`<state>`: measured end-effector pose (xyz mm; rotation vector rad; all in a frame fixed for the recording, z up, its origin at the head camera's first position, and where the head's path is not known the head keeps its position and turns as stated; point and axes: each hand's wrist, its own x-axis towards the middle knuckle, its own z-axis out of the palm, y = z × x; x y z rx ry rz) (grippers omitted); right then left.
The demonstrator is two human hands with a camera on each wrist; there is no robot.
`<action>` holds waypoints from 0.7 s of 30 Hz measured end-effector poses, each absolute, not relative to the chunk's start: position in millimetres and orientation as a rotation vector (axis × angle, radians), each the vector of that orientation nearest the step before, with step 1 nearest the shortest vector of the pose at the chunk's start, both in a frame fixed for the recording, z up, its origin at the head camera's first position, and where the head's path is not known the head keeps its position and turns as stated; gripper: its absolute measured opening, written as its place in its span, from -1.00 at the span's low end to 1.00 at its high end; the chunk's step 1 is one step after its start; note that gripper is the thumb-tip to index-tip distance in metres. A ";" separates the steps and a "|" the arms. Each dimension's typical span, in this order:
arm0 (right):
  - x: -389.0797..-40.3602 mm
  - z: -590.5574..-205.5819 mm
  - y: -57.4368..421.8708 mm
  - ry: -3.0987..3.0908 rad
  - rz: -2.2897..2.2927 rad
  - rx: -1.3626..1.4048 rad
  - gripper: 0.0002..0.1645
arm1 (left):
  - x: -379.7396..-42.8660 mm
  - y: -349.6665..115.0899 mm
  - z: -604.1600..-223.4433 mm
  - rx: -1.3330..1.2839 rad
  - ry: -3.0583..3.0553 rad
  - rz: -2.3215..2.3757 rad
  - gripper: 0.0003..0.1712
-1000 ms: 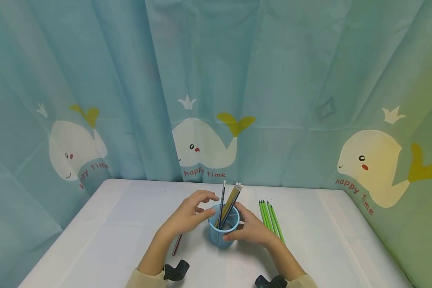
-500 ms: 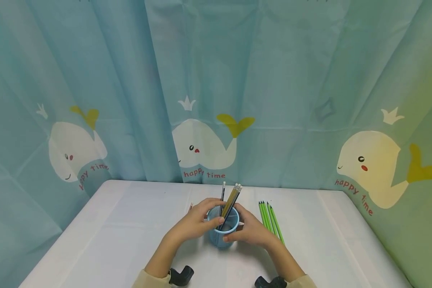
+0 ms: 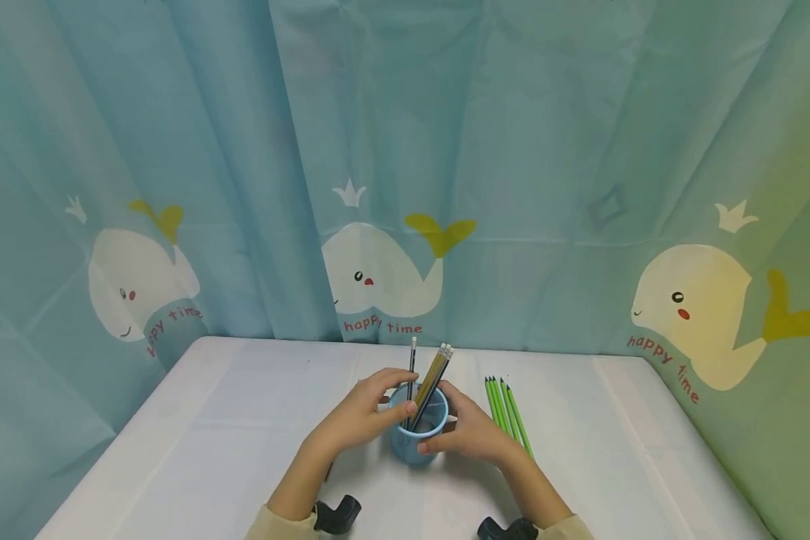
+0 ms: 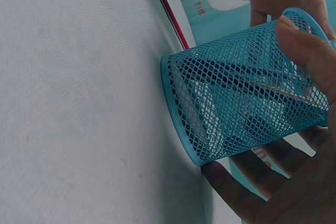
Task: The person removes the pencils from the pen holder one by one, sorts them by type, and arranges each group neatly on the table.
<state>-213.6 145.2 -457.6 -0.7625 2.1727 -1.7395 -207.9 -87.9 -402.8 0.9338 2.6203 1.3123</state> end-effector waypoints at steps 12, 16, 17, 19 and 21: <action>-213.7 -454.9 145.9 2.182 -1.733 -0.725 0.07 | -198.5 -95.2 -380.5 0.963 2.667 1.354 -0.46; -213.8 -455.0 145.9 2.187 -1.733 -0.721 0.03 | -194.3 -98.5 -371.9 0.975 2.689 1.368 -0.47; -213.9 -455.2 146.0 2.188 -1.733 -0.718 0.03 | -193.3 -99.5 -369.8 0.981 2.694 1.371 -0.47; -214.4 -455.7 146.0 2.191 -1.731 -0.712 0.02 | -191.2 -101.8 -365.7 0.986 2.705 1.377 -0.47; -214.8 -456.3 145.9 2.193 -1.727 -0.703 0.01 | -189.1 -104.3 -361.8 0.991 2.716 1.380 -0.46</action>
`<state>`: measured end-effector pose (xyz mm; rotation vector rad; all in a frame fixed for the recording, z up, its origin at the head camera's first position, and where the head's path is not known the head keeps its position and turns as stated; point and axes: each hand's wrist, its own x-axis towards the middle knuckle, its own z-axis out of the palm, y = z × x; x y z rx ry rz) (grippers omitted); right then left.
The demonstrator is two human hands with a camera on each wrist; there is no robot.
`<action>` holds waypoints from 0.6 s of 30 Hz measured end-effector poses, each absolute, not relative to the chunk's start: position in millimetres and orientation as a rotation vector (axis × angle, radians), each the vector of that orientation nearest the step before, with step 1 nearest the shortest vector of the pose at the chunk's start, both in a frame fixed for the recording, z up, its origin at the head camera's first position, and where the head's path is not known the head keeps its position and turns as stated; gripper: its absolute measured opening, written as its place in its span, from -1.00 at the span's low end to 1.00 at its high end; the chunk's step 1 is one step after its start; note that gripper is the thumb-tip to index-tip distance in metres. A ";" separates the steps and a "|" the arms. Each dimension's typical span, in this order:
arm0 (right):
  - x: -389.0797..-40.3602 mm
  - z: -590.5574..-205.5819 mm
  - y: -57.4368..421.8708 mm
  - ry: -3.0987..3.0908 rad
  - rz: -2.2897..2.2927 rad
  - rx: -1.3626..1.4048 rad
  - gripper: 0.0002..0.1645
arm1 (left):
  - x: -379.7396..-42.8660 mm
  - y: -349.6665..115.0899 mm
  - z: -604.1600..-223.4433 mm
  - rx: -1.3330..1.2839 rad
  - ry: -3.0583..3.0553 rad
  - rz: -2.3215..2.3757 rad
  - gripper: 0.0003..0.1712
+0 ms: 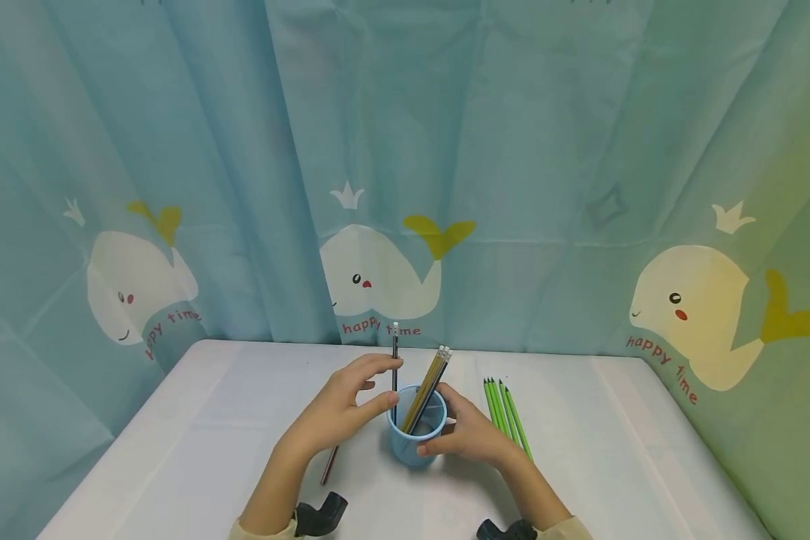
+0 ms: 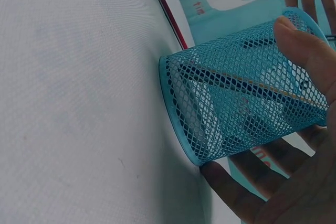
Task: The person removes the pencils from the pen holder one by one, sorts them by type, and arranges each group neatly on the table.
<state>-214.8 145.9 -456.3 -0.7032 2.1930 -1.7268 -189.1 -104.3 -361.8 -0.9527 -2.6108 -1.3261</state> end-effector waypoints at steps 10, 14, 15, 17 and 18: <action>-214.5 -455.7 145.0 2.173 -1.730 -0.709 0.00 | -180.1 -116.0 -348.7 -0.932 -2.543 -1.328 -0.46; -214.2 -456.2 145.7 2.175 -1.727 -0.704 0.02 | -179.5 -118.5 -346.0 -0.933 -2.492 -1.377 -0.48; -214.2 -456.2 145.9 2.178 -1.727 -0.704 0.02 | -179.8 -119.1 -345.6 -0.931 -2.480 -1.393 -0.48; -214.3 -455.9 145.9 2.183 -1.726 -0.702 0.02 | -180.3 -120.2 -345.0 -0.926 -2.459 -1.425 -0.50; -214.3 -455.8 145.9 2.185 -1.727 -0.702 0.01 | -180.6 -120.7 -344.8 -0.922 -2.450 -1.439 -0.51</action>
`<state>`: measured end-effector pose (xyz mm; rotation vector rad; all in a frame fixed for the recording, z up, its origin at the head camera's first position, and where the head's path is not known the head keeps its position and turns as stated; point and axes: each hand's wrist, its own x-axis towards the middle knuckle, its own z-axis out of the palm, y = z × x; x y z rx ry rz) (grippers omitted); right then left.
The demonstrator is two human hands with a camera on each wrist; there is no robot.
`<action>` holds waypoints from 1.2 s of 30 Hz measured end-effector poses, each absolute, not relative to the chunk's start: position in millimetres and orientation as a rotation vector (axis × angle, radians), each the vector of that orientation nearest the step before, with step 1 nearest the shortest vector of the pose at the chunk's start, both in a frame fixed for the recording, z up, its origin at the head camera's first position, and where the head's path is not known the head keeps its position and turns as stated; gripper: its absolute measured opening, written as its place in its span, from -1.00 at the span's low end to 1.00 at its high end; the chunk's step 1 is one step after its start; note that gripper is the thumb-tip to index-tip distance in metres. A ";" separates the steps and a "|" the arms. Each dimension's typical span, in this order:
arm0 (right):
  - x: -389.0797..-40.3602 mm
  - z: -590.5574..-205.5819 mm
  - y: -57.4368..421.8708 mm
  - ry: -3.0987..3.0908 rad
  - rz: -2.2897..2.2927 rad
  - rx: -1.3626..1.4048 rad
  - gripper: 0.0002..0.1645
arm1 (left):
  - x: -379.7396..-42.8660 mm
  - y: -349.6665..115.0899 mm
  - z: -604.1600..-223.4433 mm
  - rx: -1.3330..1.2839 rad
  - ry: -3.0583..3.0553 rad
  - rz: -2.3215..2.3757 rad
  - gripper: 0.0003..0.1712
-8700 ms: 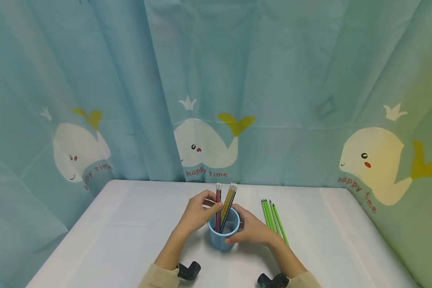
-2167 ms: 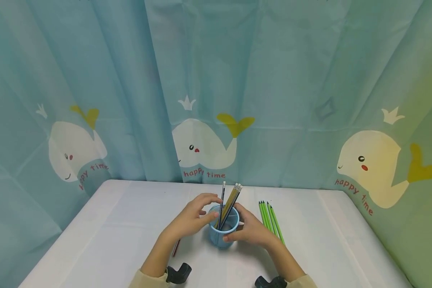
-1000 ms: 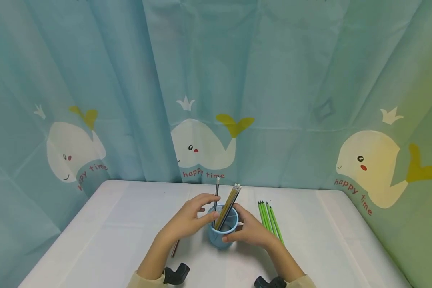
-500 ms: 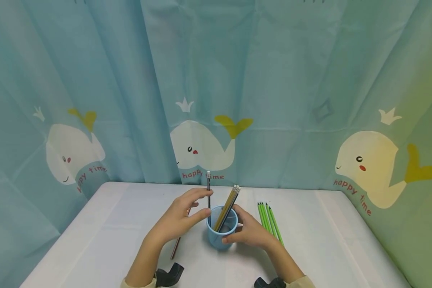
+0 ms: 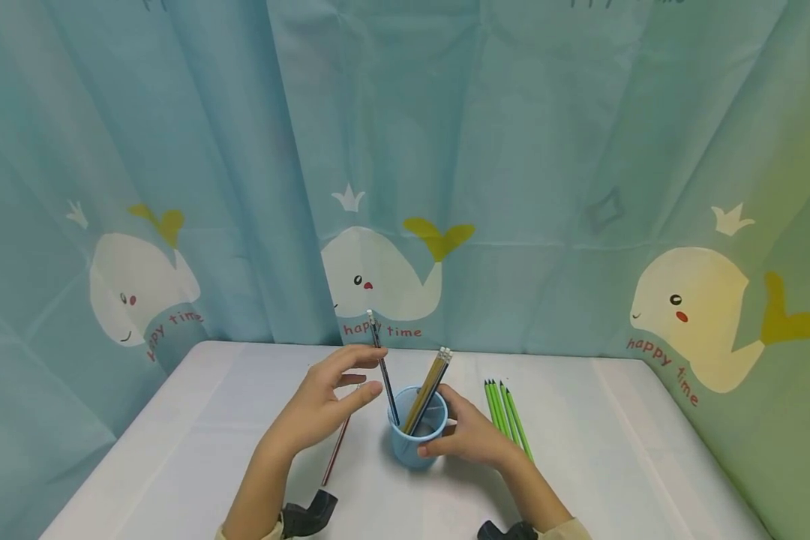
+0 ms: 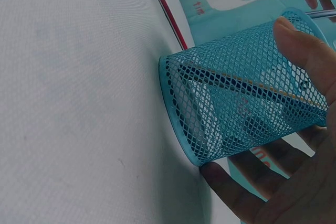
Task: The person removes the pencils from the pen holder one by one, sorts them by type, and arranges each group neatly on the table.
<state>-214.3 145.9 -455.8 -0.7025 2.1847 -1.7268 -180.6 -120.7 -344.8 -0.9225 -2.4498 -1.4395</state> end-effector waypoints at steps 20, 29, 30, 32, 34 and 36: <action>-214.8 -457.1 146.9 2.162 -1.734 -0.726 0.01 | -189.2 -133.6 -350.5 -0.787 -2.358 -1.611 -0.84; -215.7 -454.6 147.8 2.143 -1.746 -0.731 0.01 | -204.0 -141.7 -361.6 -0.599 -2.373 -1.686 -0.60; -215.7 -454.7 147.7 2.140 -1.747 -0.730 0.01 | -205.1 -142.7 -363.0 -0.576 -2.381 -1.681 -0.59; -215.7 -455.0 147.5 2.140 -1.742 -0.731 0.01 | -207.4 -144.9 -366.0 -0.528 -2.404 -1.661 -0.56; -215.5 -455.0 147.3 2.140 -1.739 -0.729 0.01 | -209.8 -146.7 -368.9 -0.480 -2.422 -1.645 -0.56; -215.3 -454.5 147.1 2.144 -1.734 -0.726 0.01 | -212.9 -148.4 -371.9 -0.442 -2.435 -1.640 -0.56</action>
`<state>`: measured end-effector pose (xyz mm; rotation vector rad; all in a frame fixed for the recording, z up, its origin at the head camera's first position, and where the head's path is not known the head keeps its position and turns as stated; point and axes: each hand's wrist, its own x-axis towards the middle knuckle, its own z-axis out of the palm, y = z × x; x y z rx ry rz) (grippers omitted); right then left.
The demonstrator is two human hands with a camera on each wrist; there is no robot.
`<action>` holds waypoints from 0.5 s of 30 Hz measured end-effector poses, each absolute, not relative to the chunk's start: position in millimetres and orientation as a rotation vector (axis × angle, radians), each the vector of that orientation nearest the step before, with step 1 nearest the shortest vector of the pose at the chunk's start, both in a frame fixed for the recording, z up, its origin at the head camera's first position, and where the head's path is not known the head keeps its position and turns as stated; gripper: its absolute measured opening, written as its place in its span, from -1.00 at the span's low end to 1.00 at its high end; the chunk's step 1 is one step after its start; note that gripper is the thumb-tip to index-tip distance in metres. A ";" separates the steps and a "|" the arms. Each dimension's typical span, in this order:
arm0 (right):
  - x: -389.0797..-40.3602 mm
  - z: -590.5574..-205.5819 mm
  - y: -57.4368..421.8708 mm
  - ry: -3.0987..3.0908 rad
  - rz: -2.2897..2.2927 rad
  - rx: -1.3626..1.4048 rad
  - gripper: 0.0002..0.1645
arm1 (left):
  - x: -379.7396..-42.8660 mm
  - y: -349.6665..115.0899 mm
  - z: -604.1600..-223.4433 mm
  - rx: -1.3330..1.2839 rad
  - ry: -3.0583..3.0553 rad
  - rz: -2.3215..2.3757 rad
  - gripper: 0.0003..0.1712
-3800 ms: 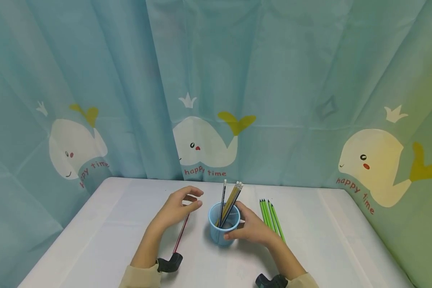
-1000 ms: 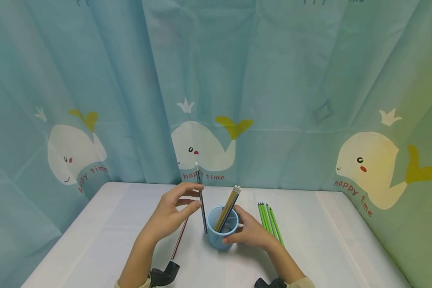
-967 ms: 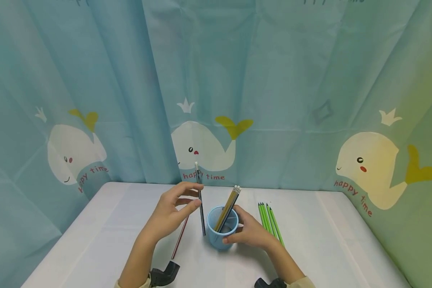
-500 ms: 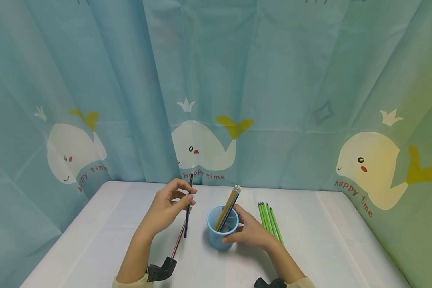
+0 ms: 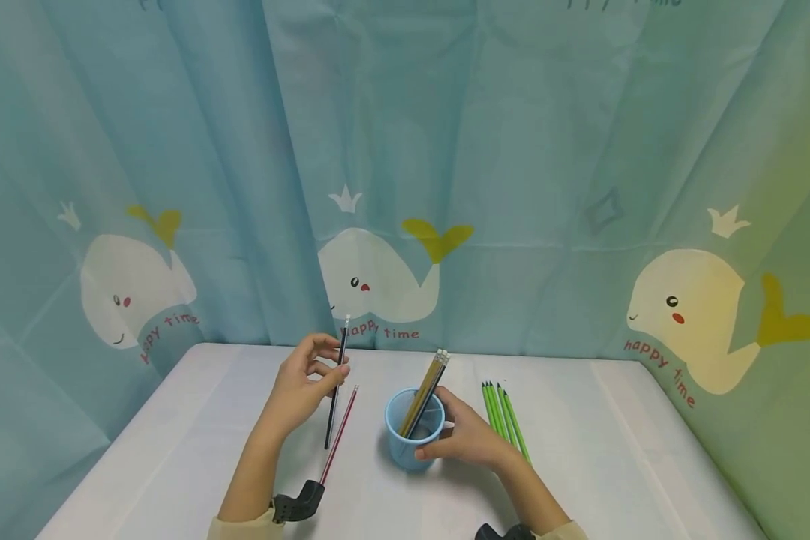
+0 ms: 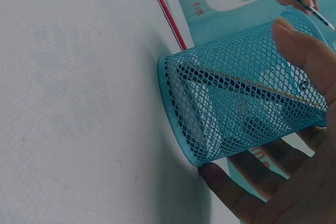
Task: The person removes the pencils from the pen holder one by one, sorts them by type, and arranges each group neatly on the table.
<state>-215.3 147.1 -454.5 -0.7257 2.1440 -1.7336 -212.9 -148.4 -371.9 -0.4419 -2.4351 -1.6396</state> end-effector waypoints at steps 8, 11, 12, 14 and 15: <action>-214.9 -452.7 146.2 2.152 -1.739 -0.732 0.00 | -223.2 -154.0 -384.5 -0.345 -2.501 -1.637 -0.54; -215.0 -453.2 146.2 2.143 -1.744 -0.738 0.00 | -227.1 -156.1 -391.8 -0.314 -2.554 -1.576 -0.54; -214.9 -453.5 146.2 2.139 -1.746 -0.741 0.00 | -228.2 -156.8 -394.6 -0.304 -2.573 -1.551 -0.53; -214.7 -454.2 146.2 2.130 -1.748 -0.745 0.00 | -230.1 -158.5 -400.0 -0.283 -2.605 -1.511 -0.53; -214.6 -454.6 146.1 2.126 -1.748 -0.747 -0.01 | -231.0 -159.5 -402.9 -0.273 -2.620 -1.497 -0.53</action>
